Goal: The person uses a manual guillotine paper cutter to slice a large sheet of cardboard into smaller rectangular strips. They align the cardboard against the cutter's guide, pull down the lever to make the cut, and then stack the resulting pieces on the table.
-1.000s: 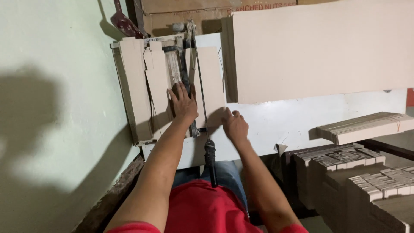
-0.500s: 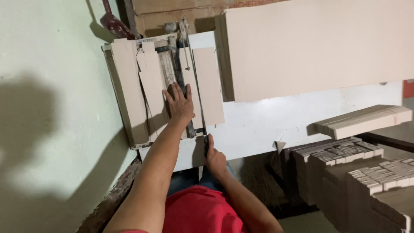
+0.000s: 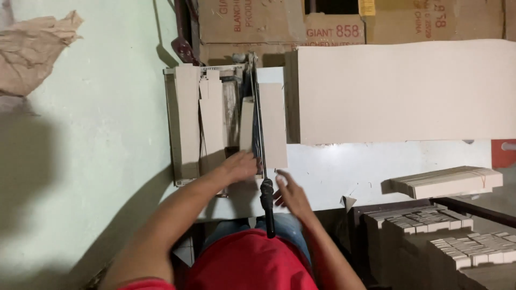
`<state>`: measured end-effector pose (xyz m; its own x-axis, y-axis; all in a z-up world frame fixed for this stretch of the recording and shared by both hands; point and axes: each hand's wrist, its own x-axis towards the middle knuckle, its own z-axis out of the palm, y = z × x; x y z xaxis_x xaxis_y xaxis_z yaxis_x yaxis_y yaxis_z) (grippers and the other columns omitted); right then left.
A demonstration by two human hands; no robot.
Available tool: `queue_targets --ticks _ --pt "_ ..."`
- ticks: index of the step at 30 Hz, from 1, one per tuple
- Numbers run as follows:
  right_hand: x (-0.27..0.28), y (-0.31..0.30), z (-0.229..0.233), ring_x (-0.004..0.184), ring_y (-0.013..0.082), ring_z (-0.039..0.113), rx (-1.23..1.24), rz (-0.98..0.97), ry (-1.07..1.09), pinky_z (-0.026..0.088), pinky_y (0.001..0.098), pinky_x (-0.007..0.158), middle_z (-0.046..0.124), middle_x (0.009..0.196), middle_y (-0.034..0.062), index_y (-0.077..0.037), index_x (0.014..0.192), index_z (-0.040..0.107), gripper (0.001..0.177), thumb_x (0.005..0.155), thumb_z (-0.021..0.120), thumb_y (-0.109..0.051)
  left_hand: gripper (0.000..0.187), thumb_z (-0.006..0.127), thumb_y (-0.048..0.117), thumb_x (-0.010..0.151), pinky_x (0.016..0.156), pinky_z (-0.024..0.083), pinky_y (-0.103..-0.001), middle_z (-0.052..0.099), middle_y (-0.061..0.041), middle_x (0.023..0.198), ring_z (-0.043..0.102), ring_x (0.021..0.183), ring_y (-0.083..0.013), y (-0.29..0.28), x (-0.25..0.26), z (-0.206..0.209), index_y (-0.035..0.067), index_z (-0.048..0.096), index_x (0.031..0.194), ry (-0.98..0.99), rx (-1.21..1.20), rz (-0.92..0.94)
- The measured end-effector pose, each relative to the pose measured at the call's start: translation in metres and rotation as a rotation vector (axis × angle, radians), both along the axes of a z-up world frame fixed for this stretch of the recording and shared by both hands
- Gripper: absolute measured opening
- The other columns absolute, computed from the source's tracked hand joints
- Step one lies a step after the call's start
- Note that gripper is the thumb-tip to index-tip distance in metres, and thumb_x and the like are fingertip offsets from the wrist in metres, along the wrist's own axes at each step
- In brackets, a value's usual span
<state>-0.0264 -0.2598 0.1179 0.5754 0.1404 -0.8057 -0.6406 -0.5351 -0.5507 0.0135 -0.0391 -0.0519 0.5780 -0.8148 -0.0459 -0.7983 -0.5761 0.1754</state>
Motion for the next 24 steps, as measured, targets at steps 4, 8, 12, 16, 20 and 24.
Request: queue_targets --ticks 4,8,12,16,20,24 --pt "0.009 -0.017 -0.085 0.087 0.0288 0.078 -0.254 0.123 -0.072 0.057 0.0442 0.083 0.08 0.087 0.0087 -0.02 0.146 0.052 0.074 0.101 0.032 -0.075 0.015 0.059 0.03 0.096 0.083 0.04 -0.032 0.056 0.001 0.086 0.055 0.083 -0.0166 0.044 -0.01 0.018 0.023 0.055 0.083 -0.089 0.143 0.026" --pt "0.021 -0.009 -0.122 0.104 0.0398 0.073 -0.514 0.246 -0.223 0.058 0.0538 0.09 0.073 0.108 0.0176 -0.018 0.144 0.045 0.056 0.103 0.047 -0.056 0.02 0.061 0.037 0.095 0.077 0.048 -0.044 0.066 -0.007 0.104 0.065 0.088 -0.028 0.08 0.002 0.0 0.021 0.069 0.104 0.066 0.345 0.104" --pt "0.047 0.01 -0.111 0.118 0.0397 0.065 -0.611 0.22 -0.233 0.059 0.0563 0.095 0.056 0.129 0.0197 -0.013 0.153 0.029 0.073 0.1 0.058 -0.052 0.065 0.051 0.065 0.095 0.077 0.046 -0.047 0.045 -0.02 0.132 0.059 0.095 -0.0364 0.073 0.019 0.05 0.02 0.051 0.141 0.03 0.502 0.421" --pt "0.062 0.032 -0.117 0.117 0.0386 0.063 -0.672 0.246 -0.245 0.062 0.0557 0.086 0.052 0.123 0.0177 -0.008 0.156 0.025 0.097 0.089 0.07 -0.062 0.071 0.054 0.062 0.096 0.101 0.04 -0.06 0.038 -0.017 0.156 0.053 0.126 -0.0458 0.051 0.038 0.075 0.023 0.042 0.153 0.197 0.587 0.664" --pt "0.07 0.04 -0.125 0.116 0.0375 0.062 -0.695 0.26 -0.25 0.062 0.0563 0.087 0.051 0.122 0.0159 -0.008 0.159 0.02 0.101 0.087 0.079 -0.047 0.062 0.062 0.036 0.097 0.096 0.041 -0.055 0.032 -0.022 0.158 0.05 0.127 -0.0476 0.046 0.05 0.093 0.018 0.041 0.153 0.217 0.373 0.827" --pt "0.057 0.009 -0.245 0.103 0.0358 0.07 -0.621 0.217 -0.273 0.064 0.0516 0.082 0.051 0.117 0.0102 -0.017 0.146 0.038 0.067 0.093 0.073 -0.041 0.042 0.058 0.011 0.102 0.091 0.042 -0.048 0.034 -0.023 0.156 0.05 0.124 -0.0449 0.058 0.062 0.082 0.012 0.051 0.143 0.215 0.187 0.897"
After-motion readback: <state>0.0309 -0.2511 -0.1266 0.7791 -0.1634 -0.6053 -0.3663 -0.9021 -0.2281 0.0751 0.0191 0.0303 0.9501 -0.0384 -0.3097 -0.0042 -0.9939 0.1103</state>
